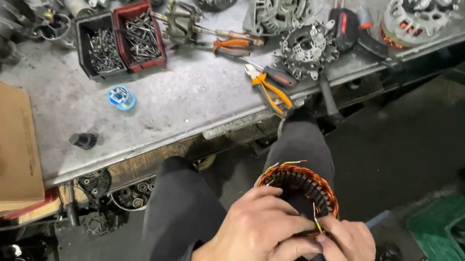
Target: The person sits at a workbench holding an alternator stator with copper windings on their lap. They use a small flat tool to scrape and clean the enamel insulation off the winding wire leads, rotating the stator and working on different wire ends one at a time.
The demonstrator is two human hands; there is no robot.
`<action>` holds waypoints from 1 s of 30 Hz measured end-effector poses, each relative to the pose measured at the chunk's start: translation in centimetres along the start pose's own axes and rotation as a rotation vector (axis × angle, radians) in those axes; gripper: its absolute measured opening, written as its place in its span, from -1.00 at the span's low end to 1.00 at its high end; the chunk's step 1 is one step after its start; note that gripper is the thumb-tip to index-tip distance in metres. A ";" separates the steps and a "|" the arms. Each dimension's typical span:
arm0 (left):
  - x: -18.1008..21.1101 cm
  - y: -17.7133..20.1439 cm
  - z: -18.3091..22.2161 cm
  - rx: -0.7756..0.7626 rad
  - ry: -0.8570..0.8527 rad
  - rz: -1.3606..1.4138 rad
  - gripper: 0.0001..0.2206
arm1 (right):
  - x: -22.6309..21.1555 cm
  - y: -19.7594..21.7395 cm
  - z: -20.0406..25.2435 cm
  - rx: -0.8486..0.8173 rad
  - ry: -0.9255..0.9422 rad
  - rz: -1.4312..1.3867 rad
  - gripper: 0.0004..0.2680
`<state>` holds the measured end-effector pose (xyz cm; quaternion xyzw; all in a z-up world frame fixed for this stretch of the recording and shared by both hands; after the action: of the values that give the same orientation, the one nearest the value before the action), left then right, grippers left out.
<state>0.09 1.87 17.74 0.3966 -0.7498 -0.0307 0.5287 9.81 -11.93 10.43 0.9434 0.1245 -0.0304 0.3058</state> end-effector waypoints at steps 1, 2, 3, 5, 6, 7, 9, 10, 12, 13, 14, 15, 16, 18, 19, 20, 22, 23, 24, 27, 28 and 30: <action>-0.1 -0.8 0.6 -0.005 0.005 0.004 -0.81 | 0.0 -0.2 0.8 -0.004 -0.007 -0.001 -0.81; -0.3 -1.3 1.3 0.016 0.026 -0.006 -0.86 | -0.2 -0.3 1.5 -0.012 -0.003 0.004 -0.82; -0.5 -1.8 1.9 0.040 0.047 -0.017 -0.91 | -0.3 -0.5 2.2 -0.020 0.004 0.006 -0.83; -0.5 -2.5 2.4 0.043 0.073 -0.003 -0.91 | -0.3 -0.4 2.6 -0.019 -0.008 0.005 -0.82; -0.6 -2.9 2.6 0.046 0.095 0.010 -0.92 | -0.2 -0.4 2.8 -0.014 -0.018 0.006 -0.80; -0.4 -2.9 2.4 0.044 0.098 0.011 -0.92 | -0.4 -0.4 2.9 -0.016 -0.022 0.006 -0.80; -1.2 -3.0 1.9 0.033 0.241 0.051 -0.89 | -0.2 -0.5 3.0 0.008 -0.059 0.015 -0.76; -1.3 -3.0 1.9 0.035 0.235 0.048 -0.89 | -0.1 -0.6 2.8 0.013 -0.055 0.016 -0.76; -1.7 -3.2 2.0 0.017 0.267 0.056 -0.85 | 0.0 -0.8 2.6 -0.008 -0.069 0.039 -0.71; -1.2 -2.8 1.7 0.016 0.266 0.056 -0.85 | 0.1 -0.9 2.8 -0.007 -0.068 0.041 -0.71; -0.5 -2.2 1.3 0.044 0.235 -0.009 -0.81 | 0.0 -0.9 2.9 0.003 -0.055 0.043 -0.72; 0.3 -1.6 1.0 0.071 0.206 -0.072 -0.78 | 0.0 -0.9 3.2 0.012 -0.044 0.044 -0.72; 0.2 -1.5 1.0 0.069 0.206 -0.071 -0.78 | -0.1 -0.8 3.1 0.011 -0.046 0.045 -0.72; 0.4 -1.3 0.9 0.079 0.181 -0.206 -0.83 | -0.2 -1.0 3.0 -0.019 -0.044 0.064 -0.69; -0.1 -1.5 0.9 0.080 0.187 -0.204 -0.83 | -0.3 -0.9 2.7 -0.024 -0.045 0.059 -0.69; -1.0 -2.2 1.1 0.008 0.235 -0.174 -0.81 | -0.5 -0.7 2.4 -0.031 -0.046 0.059 -0.70; -2.2 -2.9 1.0 -0.058 0.279 -0.148 -0.78 | -0.4 -0.8 2.0 -0.035 -0.040 0.057 -0.70; -2.8 -3.2 1.0 -0.101 0.315 -0.101 -0.75 | -0.5 -0.9 1.9 -0.038 -0.025 0.068 -0.73; -3.4 -3.6 1.0 -0.145 0.350 -0.055 -0.72 | -0.6 -0.9 1.9 -0.041 -0.010 0.080 -0.75; -3.8 -2.8 1.5 -0.019 0.276 -0.009 -0.76 | -0.6 -0.5 0.9 -0.065 0.002 0.080 -0.76; -3.4 -2.3 1.0 -0.027 0.266 0.000 -0.76 | -0.2 -0.4 1.2 -0.067 -0.001 0.095 -0.76; -3.0 0.6 0.3 0.131 0.305 -0.036 -0.58 | 0.7 -0.3 1.7 -0.011 -0.049 0.095 -0.81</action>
<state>-0.14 4.04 15.53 0.4437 -0.6539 0.0695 0.6089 10.42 -12.57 8.76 0.9456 0.0722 -0.0381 0.3149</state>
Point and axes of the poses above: each hand's wrist, its own z-axis away from the middle knuckle, its own y-axis out of the back of the hand, x = y × z, the point moved 8 cm from there along -z, towards the middle knuckle, and after that the axes turned 4 degrees about y, right-handed, at the moved point
